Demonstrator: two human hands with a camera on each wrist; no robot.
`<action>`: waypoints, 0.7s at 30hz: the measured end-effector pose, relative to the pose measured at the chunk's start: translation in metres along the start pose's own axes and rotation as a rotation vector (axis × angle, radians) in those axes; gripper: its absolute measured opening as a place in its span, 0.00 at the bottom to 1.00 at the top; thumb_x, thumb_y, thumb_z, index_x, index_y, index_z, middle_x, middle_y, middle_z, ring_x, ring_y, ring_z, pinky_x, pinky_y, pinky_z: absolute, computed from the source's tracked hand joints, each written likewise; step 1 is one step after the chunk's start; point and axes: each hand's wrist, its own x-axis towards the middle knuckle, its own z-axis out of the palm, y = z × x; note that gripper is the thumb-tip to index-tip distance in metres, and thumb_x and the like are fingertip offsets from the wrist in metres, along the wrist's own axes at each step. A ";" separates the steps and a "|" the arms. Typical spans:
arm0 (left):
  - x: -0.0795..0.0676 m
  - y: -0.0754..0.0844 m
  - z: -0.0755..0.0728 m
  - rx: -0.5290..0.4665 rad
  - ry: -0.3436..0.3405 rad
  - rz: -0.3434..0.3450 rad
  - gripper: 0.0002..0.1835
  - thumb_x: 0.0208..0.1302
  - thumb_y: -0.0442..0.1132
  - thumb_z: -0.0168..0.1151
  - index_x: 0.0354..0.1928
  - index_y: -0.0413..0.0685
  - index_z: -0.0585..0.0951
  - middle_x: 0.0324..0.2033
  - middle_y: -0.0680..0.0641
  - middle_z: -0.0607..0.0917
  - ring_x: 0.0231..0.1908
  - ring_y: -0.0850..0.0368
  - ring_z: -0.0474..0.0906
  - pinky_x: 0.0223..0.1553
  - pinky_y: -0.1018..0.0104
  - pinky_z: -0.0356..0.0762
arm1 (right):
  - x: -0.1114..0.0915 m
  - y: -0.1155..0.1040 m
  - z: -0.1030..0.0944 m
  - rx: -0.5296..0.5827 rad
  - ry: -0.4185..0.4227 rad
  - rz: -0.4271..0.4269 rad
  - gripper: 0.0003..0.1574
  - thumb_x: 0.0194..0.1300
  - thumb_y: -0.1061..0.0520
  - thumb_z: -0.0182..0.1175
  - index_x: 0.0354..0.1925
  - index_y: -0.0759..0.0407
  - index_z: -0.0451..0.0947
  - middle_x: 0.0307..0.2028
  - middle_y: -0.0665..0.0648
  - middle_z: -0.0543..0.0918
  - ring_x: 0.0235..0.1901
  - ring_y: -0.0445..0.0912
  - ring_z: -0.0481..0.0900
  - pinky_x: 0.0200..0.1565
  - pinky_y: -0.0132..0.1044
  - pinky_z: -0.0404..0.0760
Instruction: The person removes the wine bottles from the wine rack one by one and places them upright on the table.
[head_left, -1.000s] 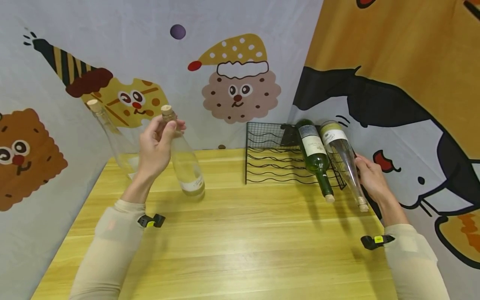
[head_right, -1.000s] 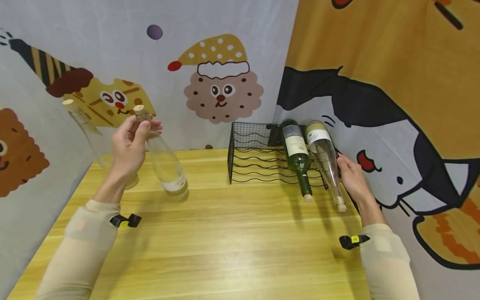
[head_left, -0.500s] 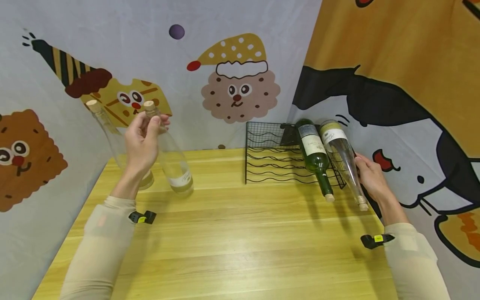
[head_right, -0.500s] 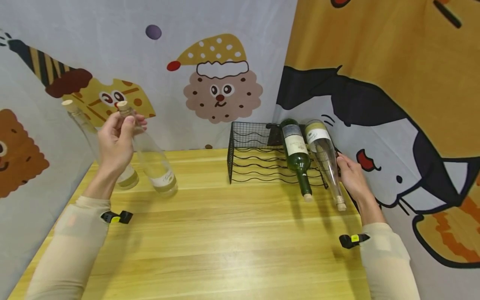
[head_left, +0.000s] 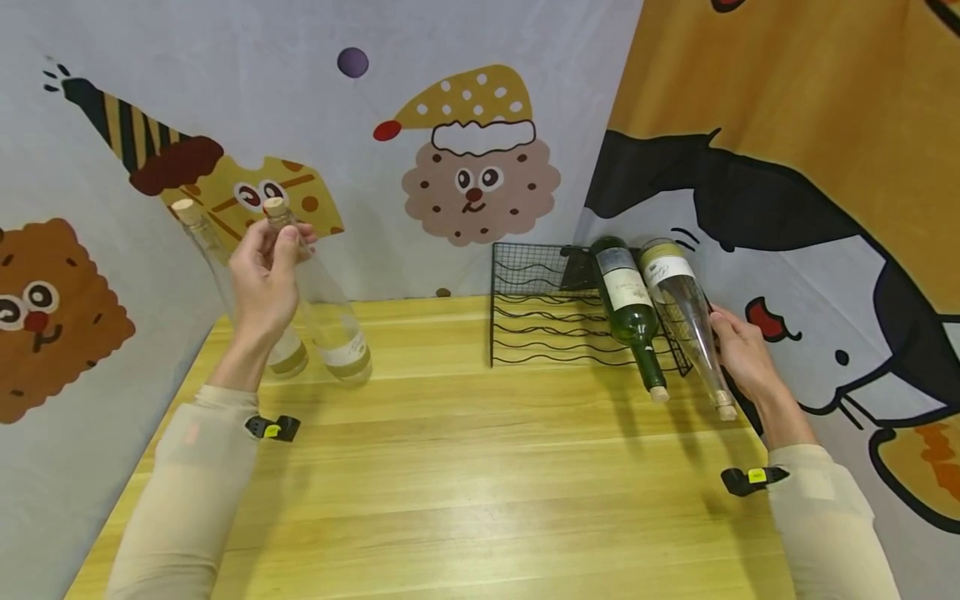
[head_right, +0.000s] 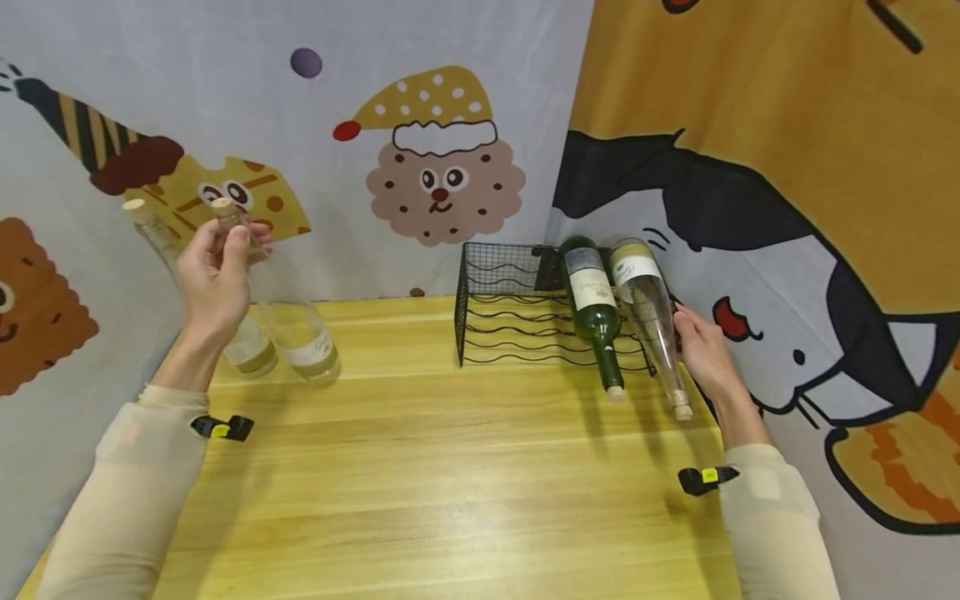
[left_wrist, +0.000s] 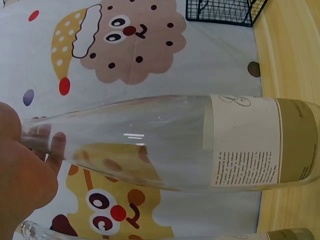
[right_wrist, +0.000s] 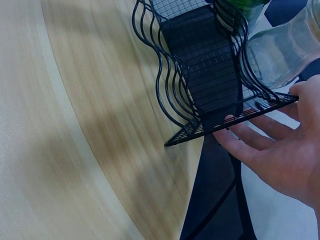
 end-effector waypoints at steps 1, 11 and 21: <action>0.001 -0.001 -0.001 0.012 0.001 -0.001 0.14 0.89 0.42 0.59 0.61 0.40 0.86 0.49 0.52 0.93 0.51 0.54 0.92 0.56 0.73 0.91 | 0.000 0.000 0.000 -0.002 -0.001 0.000 0.44 0.92 0.31 0.30 0.93 0.44 0.48 0.88 0.75 0.59 0.77 0.66 0.75 0.48 0.15 0.83; 0.009 -0.011 -0.011 0.089 0.037 0.038 0.15 0.89 0.42 0.59 0.61 0.40 0.86 0.48 0.59 0.93 0.47 0.65 0.91 0.54 0.76 0.88 | 0.000 0.000 0.001 0.014 -0.003 0.009 0.44 0.92 0.30 0.30 0.93 0.46 0.48 0.87 0.75 0.60 0.77 0.66 0.76 0.48 0.15 0.83; 0.015 -0.021 -0.019 0.131 0.057 0.043 0.14 0.89 0.43 0.59 0.61 0.45 0.88 0.50 0.56 0.94 0.48 0.67 0.91 0.52 0.77 0.87 | 0.002 0.001 0.000 0.009 -0.001 0.008 0.44 0.93 0.33 0.29 0.93 0.48 0.46 0.87 0.75 0.59 0.80 0.75 0.68 0.47 0.13 0.81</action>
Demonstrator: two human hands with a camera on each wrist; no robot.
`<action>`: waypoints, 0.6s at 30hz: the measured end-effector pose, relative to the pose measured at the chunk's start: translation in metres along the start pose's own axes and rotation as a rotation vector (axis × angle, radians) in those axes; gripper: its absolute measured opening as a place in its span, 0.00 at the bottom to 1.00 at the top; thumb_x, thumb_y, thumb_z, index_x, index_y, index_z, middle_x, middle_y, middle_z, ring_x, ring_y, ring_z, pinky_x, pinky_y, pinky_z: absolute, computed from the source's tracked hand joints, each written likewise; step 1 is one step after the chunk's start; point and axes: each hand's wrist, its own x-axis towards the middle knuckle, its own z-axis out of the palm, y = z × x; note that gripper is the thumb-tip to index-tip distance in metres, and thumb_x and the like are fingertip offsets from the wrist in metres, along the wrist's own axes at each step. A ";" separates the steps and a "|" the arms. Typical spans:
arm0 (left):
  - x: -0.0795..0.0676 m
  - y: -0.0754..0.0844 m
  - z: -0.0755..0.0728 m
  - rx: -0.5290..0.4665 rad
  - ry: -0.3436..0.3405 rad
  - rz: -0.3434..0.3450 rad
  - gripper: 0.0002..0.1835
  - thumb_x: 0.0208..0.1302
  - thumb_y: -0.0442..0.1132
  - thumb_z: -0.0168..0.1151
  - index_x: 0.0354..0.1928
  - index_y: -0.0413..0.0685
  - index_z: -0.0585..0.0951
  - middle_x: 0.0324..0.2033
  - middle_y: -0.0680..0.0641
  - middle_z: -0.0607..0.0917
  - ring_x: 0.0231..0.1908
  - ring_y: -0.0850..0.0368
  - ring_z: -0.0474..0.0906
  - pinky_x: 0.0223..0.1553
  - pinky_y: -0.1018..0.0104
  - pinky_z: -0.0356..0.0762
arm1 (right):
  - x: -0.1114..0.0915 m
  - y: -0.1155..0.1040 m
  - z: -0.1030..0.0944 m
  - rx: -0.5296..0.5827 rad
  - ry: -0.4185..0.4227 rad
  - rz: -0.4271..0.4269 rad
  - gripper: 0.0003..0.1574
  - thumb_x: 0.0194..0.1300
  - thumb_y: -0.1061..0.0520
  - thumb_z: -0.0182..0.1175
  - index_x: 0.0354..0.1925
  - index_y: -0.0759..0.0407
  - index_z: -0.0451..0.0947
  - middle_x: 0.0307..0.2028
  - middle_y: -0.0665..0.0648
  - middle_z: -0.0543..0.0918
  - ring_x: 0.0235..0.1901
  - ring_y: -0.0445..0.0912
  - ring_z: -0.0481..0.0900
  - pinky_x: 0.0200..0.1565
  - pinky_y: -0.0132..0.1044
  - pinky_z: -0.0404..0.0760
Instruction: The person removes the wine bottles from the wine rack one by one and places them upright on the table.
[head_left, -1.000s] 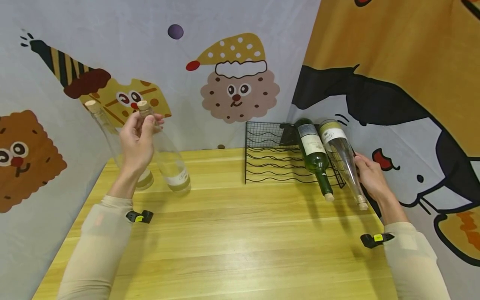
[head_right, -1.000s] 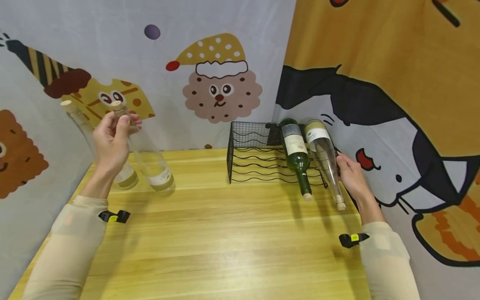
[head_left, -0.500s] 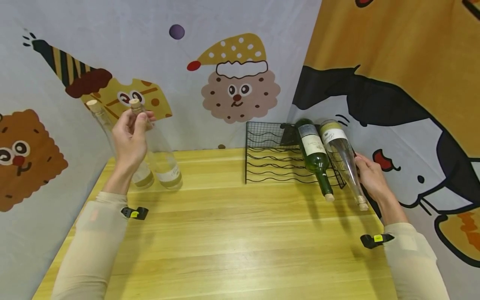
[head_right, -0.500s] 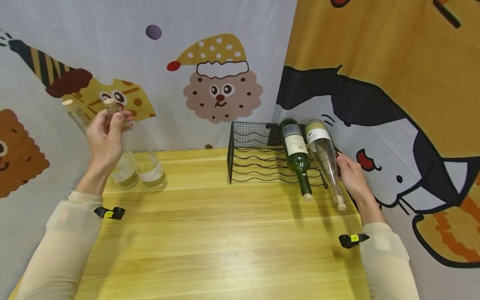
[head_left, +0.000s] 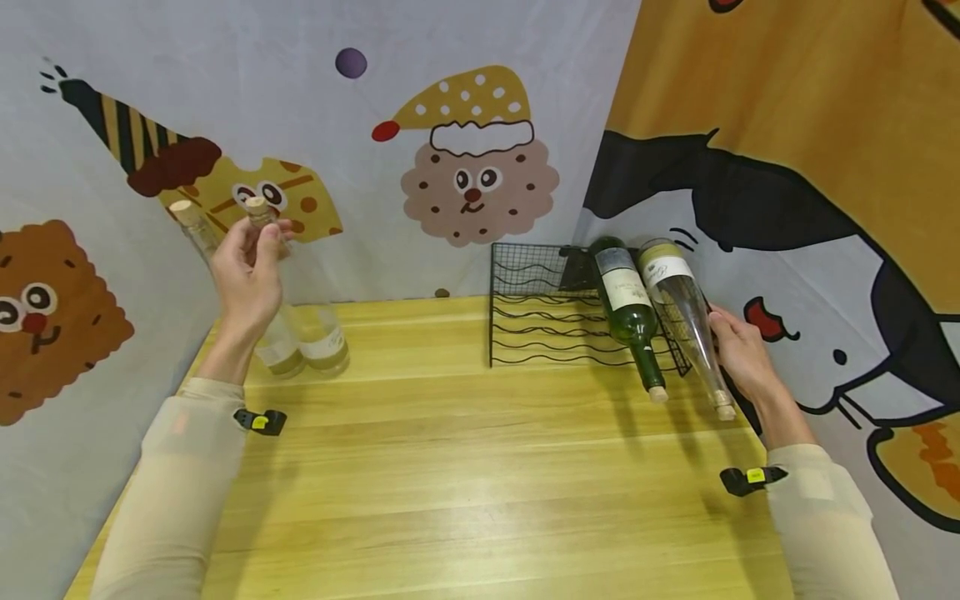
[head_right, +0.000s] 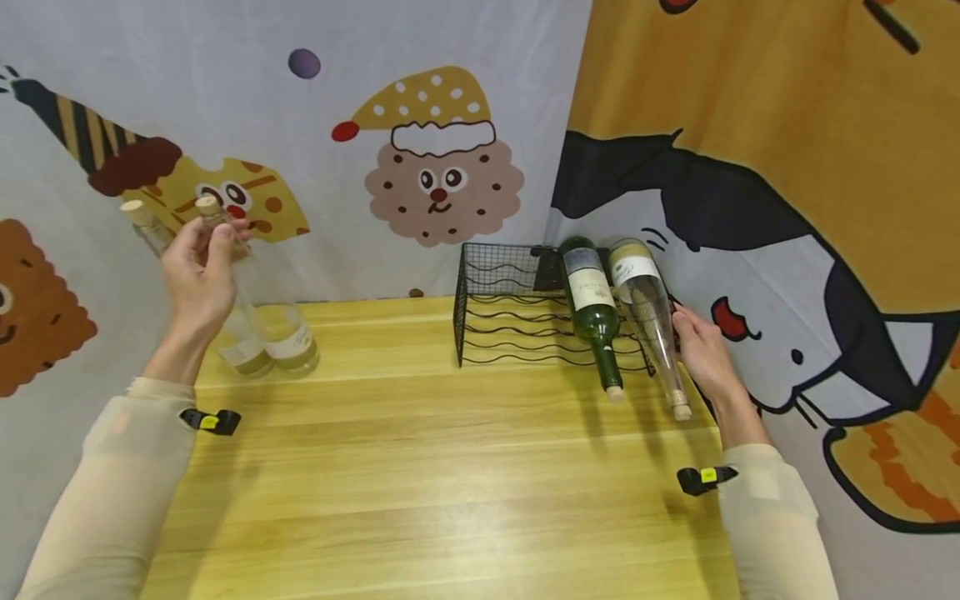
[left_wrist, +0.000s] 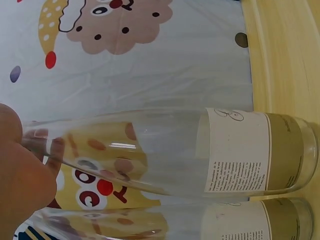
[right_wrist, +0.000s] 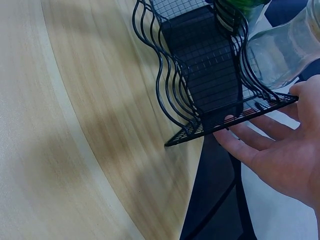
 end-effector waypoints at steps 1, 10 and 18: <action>0.000 -0.001 0.000 0.005 0.003 0.002 0.14 0.89 0.43 0.60 0.61 0.45 0.88 0.50 0.57 0.93 0.48 0.67 0.91 0.52 0.77 0.87 | 0.000 0.000 0.000 -0.002 0.000 -0.002 0.43 0.94 0.34 0.29 0.93 0.49 0.46 0.87 0.76 0.59 0.80 0.75 0.67 0.47 0.13 0.81; 0.001 -0.007 -0.003 0.023 0.005 -0.006 0.14 0.89 0.43 0.59 0.64 0.46 0.88 0.53 0.54 0.94 0.49 0.69 0.90 0.54 0.78 0.87 | -0.002 -0.004 0.000 -0.002 -0.009 -0.002 0.42 0.94 0.36 0.28 0.93 0.52 0.46 0.87 0.78 0.58 0.80 0.76 0.68 0.47 0.13 0.81; 0.003 -0.008 -0.004 0.064 0.001 0.002 0.17 0.89 0.44 0.61 0.63 0.41 0.88 0.49 0.65 0.92 0.46 0.70 0.88 0.51 0.77 0.86 | -0.001 -0.001 0.000 -0.002 0.009 -0.008 0.42 0.94 0.35 0.30 0.93 0.50 0.48 0.85 0.78 0.63 0.63 0.35 0.81 0.47 0.15 0.84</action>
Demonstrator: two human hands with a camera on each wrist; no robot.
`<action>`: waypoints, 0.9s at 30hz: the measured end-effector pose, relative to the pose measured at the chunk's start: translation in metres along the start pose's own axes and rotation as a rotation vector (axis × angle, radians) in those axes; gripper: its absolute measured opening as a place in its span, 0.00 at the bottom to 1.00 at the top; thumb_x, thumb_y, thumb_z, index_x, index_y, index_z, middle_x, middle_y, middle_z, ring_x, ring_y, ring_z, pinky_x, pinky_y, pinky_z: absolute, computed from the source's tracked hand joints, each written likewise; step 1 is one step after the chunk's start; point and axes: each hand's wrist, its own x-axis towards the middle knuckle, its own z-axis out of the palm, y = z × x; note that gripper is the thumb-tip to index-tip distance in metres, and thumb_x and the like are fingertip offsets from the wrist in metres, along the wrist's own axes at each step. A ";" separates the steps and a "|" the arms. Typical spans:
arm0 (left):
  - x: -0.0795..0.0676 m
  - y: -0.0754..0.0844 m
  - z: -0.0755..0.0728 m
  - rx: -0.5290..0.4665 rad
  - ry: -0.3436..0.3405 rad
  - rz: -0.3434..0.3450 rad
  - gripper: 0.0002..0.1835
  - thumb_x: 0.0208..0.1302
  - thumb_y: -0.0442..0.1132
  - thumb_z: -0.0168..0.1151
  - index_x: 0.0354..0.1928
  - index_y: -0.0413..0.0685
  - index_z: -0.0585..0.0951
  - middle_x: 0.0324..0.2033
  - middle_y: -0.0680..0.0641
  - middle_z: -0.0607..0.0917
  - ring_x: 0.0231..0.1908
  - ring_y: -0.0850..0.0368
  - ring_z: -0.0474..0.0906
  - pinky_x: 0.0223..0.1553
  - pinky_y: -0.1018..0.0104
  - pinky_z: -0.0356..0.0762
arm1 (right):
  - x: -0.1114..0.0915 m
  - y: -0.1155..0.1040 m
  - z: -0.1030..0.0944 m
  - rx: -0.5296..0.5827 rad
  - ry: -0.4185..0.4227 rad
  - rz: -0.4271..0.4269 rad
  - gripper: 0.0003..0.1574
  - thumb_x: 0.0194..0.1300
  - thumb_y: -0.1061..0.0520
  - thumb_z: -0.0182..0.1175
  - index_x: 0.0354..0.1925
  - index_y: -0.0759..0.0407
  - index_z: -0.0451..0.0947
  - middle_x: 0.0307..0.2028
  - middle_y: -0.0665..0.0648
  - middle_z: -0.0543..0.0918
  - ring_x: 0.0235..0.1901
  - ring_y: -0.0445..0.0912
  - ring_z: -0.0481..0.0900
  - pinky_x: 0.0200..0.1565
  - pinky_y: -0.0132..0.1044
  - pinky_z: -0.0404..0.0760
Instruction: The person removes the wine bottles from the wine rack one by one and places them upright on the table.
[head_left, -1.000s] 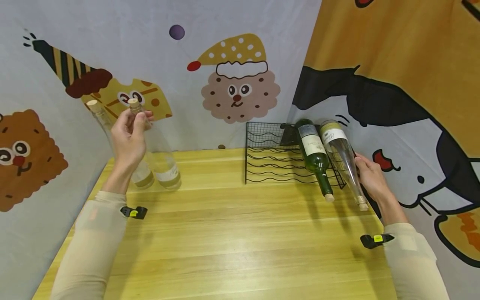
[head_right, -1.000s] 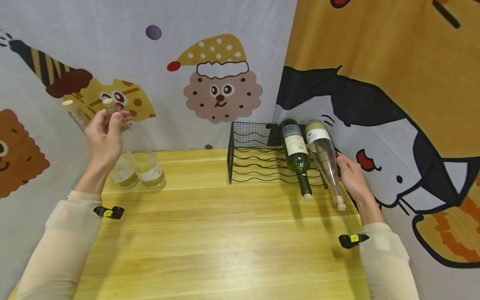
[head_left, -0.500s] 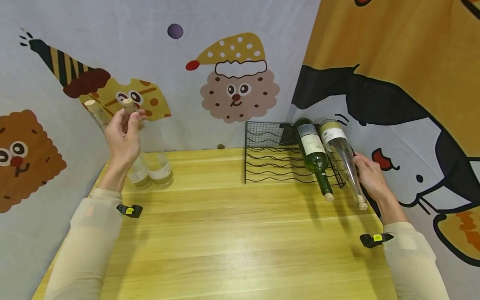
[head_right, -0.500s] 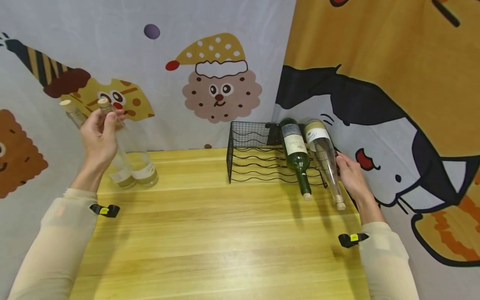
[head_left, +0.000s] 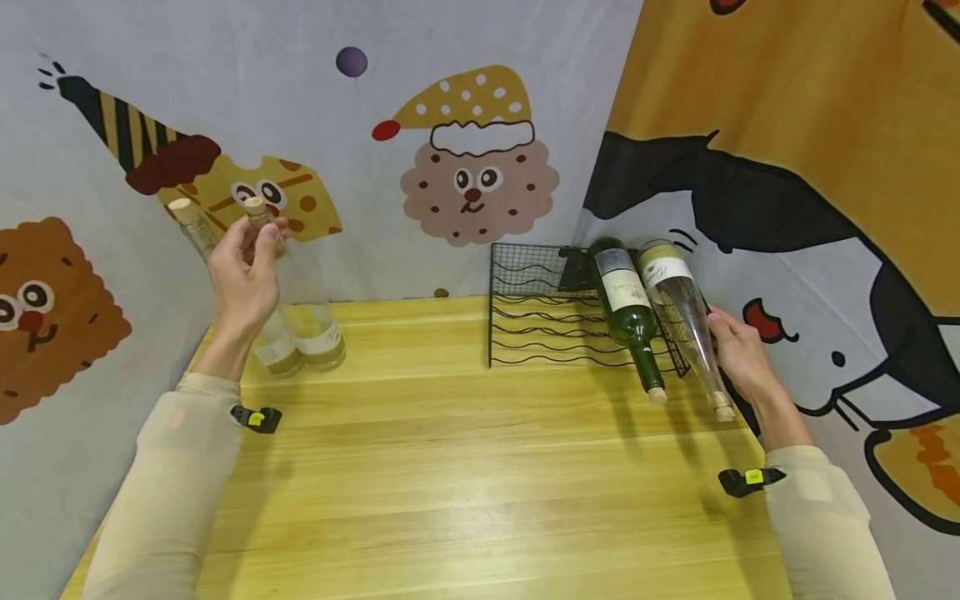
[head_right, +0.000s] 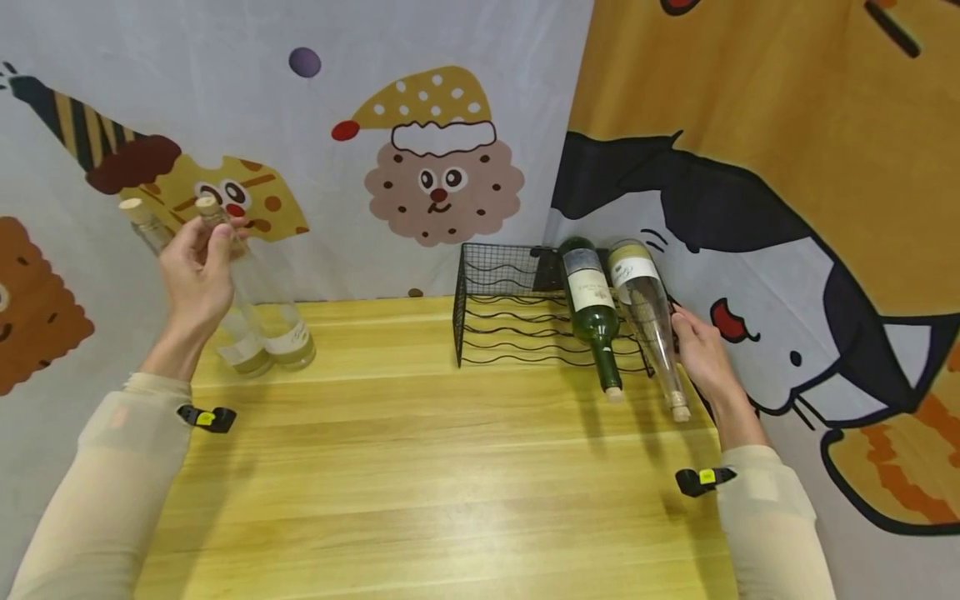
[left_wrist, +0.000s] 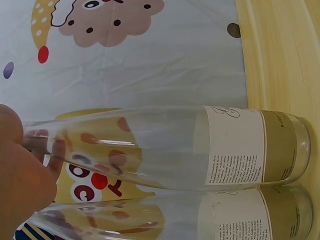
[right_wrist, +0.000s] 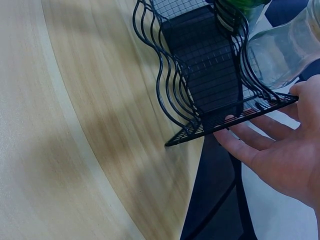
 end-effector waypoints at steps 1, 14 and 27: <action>0.000 0.000 0.000 0.003 -0.001 0.001 0.17 0.88 0.44 0.61 0.63 0.40 0.88 0.49 0.65 0.92 0.45 0.70 0.88 0.50 0.77 0.86 | 0.000 0.000 0.000 0.000 -0.001 0.000 0.43 0.94 0.35 0.30 0.93 0.50 0.48 0.85 0.78 0.62 0.66 0.41 0.83 0.47 0.15 0.84; 0.002 -0.003 -0.001 0.015 -0.003 -0.007 0.17 0.88 0.44 0.62 0.61 0.37 0.88 0.49 0.67 0.92 0.46 0.71 0.89 0.51 0.77 0.86 | 0.001 0.000 0.000 0.005 -0.005 -0.002 0.42 0.94 0.35 0.29 0.93 0.50 0.47 0.87 0.77 0.59 0.79 0.72 0.72 0.47 0.14 0.82; 0.002 -0.003 -0.005 0.011 -0.018 -0.053 0.18 0.87 0.45 0.62 0.64 0.39 0.87 0.52 0.58 0.94 0.50 0.68 0.91 0.52 0.78 0.85 | 0.001 0.002 0.000 0.022 -0.012 0.016 0.42 0.94 0.35 0.29 0.93 0.49 0.46 0.87 0.77 0.57 0.76 0.63 0.78 0.47 0.14 0.82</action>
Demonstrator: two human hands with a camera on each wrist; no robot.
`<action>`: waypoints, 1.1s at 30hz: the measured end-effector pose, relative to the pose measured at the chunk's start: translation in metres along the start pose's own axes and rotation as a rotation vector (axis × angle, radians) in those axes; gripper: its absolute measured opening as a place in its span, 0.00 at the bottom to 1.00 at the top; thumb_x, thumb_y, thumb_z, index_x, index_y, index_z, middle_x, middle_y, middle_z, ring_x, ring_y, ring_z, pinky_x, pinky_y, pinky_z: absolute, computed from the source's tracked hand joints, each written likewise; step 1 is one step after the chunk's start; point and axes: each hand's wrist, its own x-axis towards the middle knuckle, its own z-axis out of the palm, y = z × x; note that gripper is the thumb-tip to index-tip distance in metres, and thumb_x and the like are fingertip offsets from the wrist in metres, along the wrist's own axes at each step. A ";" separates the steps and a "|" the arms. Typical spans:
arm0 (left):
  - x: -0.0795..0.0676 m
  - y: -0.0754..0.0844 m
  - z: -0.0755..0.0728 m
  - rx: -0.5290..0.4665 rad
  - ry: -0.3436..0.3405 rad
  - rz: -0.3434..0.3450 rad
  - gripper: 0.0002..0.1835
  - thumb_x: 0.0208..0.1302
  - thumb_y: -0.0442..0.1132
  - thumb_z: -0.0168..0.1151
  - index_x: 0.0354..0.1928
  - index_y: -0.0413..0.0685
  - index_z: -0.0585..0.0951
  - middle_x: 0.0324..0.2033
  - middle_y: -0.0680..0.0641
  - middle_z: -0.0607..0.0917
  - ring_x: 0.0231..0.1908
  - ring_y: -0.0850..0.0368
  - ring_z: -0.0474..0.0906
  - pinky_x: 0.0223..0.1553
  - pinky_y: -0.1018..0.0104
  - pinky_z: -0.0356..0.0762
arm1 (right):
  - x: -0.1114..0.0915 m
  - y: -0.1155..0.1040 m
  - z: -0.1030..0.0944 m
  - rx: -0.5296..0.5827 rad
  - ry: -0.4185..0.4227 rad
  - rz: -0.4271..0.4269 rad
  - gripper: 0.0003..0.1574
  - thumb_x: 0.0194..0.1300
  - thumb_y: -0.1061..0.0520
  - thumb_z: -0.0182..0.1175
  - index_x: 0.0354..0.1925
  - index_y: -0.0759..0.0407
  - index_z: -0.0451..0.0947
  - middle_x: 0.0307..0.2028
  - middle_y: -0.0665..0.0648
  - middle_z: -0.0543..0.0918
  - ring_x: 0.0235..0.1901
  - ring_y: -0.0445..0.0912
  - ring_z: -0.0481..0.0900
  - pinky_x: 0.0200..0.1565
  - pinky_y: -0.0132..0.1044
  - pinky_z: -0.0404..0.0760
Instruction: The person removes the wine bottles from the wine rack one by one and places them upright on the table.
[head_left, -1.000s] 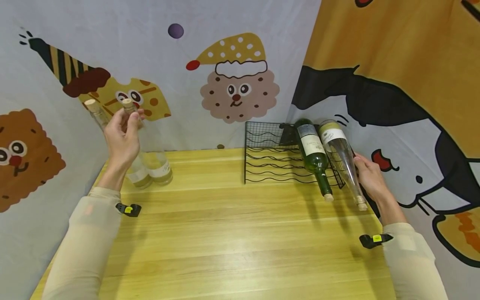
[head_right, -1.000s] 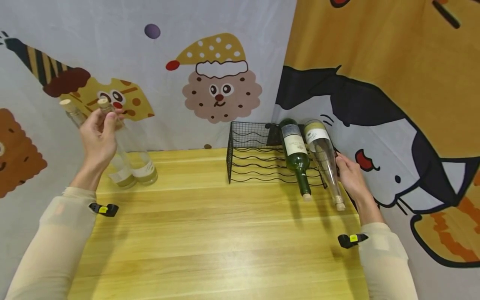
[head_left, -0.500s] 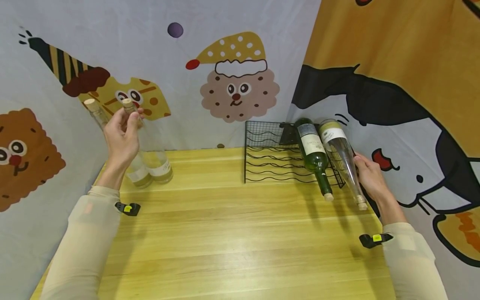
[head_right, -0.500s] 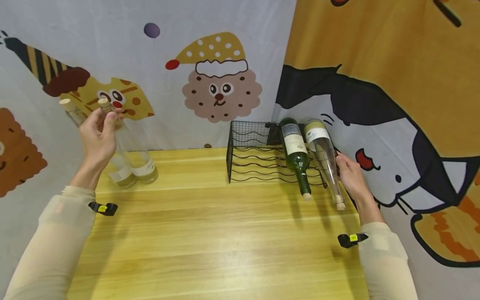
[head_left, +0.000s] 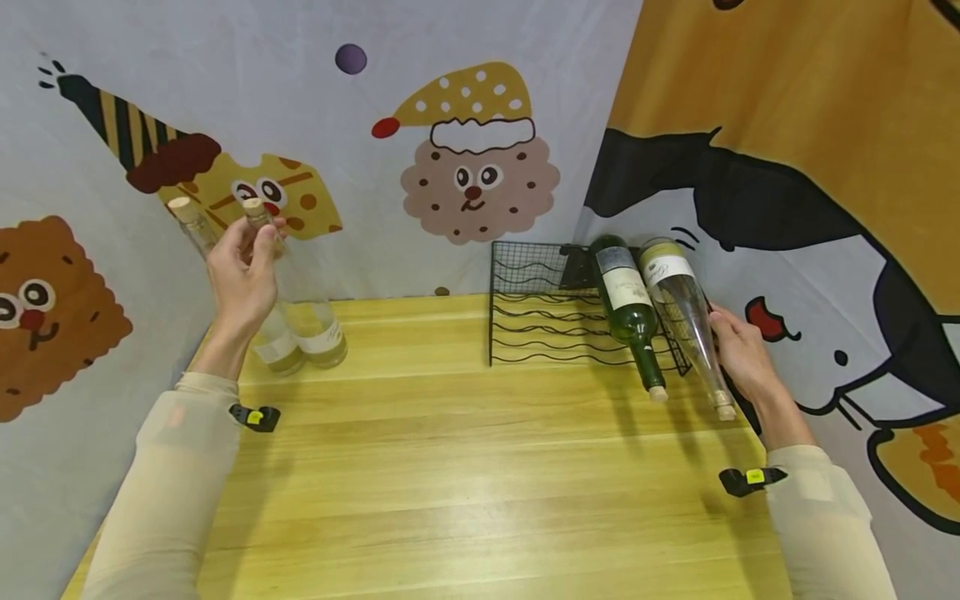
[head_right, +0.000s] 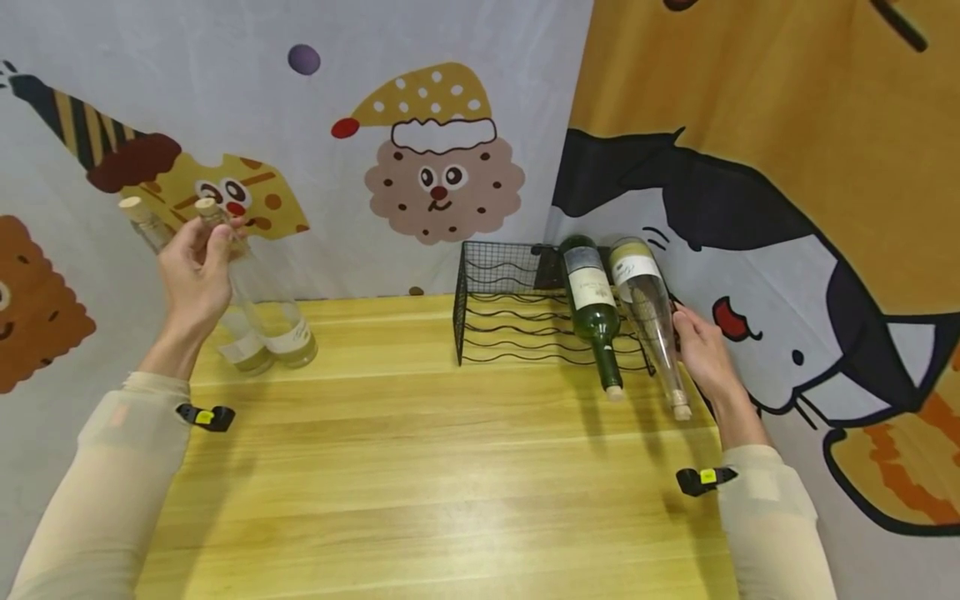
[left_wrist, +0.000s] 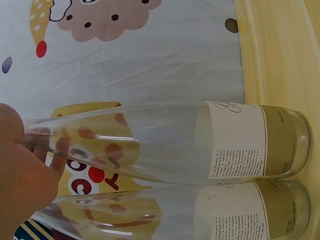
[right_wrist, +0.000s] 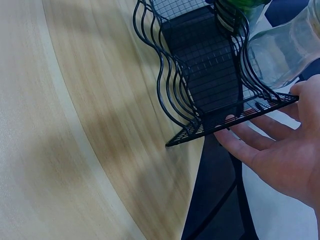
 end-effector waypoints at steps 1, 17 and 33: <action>0.000 0.000 0.000 0.001 -0.003 -0.002 0.18 0.88 0.45 0.62 0.64 0.39 0.87 0.53 0.57 0.94 0.50 0.67 0.91 0.52 0.78 0.85 | 0.000 0.000 0.000 -0.001 0.002 -0.002 0.42 0.94 0.35 0.29 0.93 0.49 0.47 0.87 0.78 0.57 0.71 0.54 0.82 0.47 0.14 0.83; 0.001 0.002 -0.001 -0.003 -0.019 -0.029 0.17 0.88 0.46 0.61 0.66 0.45 0.86 0.50 0.67 0.91 0.50 0.69 0.89 0.52 0.76 0.85 | -0.003 0.000 0.001 -0.001 0.008 -0.004 0.43 0.94 0.35 0.29 0.93 0.51 0.46 0.87 0.77 0.57 0.81 0.77 0.66 0.46 0.12 0.81; 0.000 0.003 -0.003 -0.023 -0.033 -0.064 0.21 0.86 0.47 0.64 0.74 0.51 0.82 0.51 0.64 0.87 0.50 0.67 0.85 0.52 0.77 0.81 | -0.002 0.000 0.000 -0.017 -0.008 -0.006 0.44 0.94 0.34 0.28 0.93 0.52 0.44 0.88 0.76 0.56 0.82 0.79 0.64 0.48 0.14 0.81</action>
